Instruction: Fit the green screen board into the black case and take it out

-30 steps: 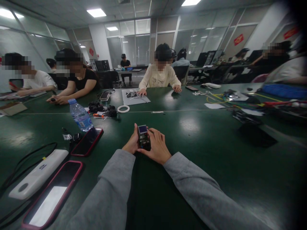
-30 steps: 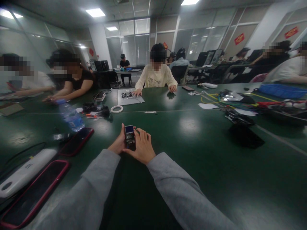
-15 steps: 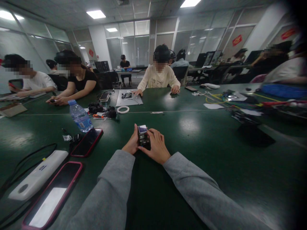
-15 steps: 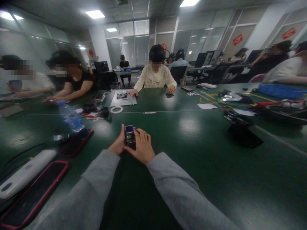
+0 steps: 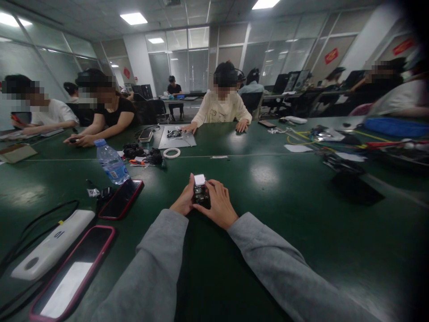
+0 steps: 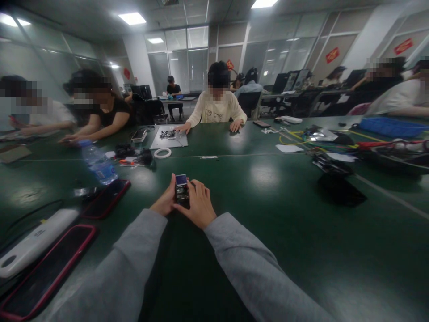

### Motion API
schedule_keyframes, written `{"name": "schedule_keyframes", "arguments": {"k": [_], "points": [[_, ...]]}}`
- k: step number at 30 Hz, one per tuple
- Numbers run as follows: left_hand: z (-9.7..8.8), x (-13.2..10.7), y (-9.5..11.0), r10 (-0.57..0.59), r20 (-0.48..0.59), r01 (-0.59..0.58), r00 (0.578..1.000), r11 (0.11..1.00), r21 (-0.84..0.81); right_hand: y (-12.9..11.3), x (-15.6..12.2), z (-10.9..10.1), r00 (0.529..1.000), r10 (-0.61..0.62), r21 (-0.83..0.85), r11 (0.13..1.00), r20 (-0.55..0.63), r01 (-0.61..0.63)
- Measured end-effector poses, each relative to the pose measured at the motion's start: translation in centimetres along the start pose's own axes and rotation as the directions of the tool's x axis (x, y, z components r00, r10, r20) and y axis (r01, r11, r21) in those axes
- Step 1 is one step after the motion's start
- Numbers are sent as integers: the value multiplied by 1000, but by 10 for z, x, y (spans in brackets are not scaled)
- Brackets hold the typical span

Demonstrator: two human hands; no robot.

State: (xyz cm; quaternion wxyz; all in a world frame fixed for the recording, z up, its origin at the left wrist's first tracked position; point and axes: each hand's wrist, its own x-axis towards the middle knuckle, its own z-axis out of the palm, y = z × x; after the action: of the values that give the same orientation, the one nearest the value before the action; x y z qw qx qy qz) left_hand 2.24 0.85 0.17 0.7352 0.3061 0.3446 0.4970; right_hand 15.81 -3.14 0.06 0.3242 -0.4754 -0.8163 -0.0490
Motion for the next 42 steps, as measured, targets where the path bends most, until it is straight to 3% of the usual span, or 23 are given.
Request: {"name": "schedule_keyframes", "arguments": {"k": [5, 9, 17, 24, 30, 33, 37, 42], "points": [[-3, 1, 0, -10, 19, 11, 1000, 1000, -28, 3, 1, 3, 1000, -6, 67, 998, -28, 8], [0, -1, 3, -41, -26, 40, 999, 998, -40, 5, 1, 4, 998, -5, 132, 991, -60, 13], [2, -2, 2, -16, -81, 12, 997, 999, -40, 3, 1, 1, 997, -74, 130, 989, -2, 74], [-4, 2, 2, -92, 95, 104, 991, 986, -128, 3, 1, 1, 997, -76, 107, 991, -9, 77], [-1, -4, 10, -16, 106, 43, 994, 965, -259, 5, 3, 3, 998, -59, 139, 988, -21, 61], [-1, -6, 12, -20, 115, 51, 993, 960, -274, 10, 4, 6, 998, 19, 251, 968, -55, -5], [0, -8, 13, 0, 210, 56, 978, 963, -265, 19, 5, 12, 984, 156, 354, 928, -87, -116], [3, -11, 14, 10, 286, 69, 958, 962, -264, 27, 4, 20, 974, 205, 395, 906, -95, -152]]}}
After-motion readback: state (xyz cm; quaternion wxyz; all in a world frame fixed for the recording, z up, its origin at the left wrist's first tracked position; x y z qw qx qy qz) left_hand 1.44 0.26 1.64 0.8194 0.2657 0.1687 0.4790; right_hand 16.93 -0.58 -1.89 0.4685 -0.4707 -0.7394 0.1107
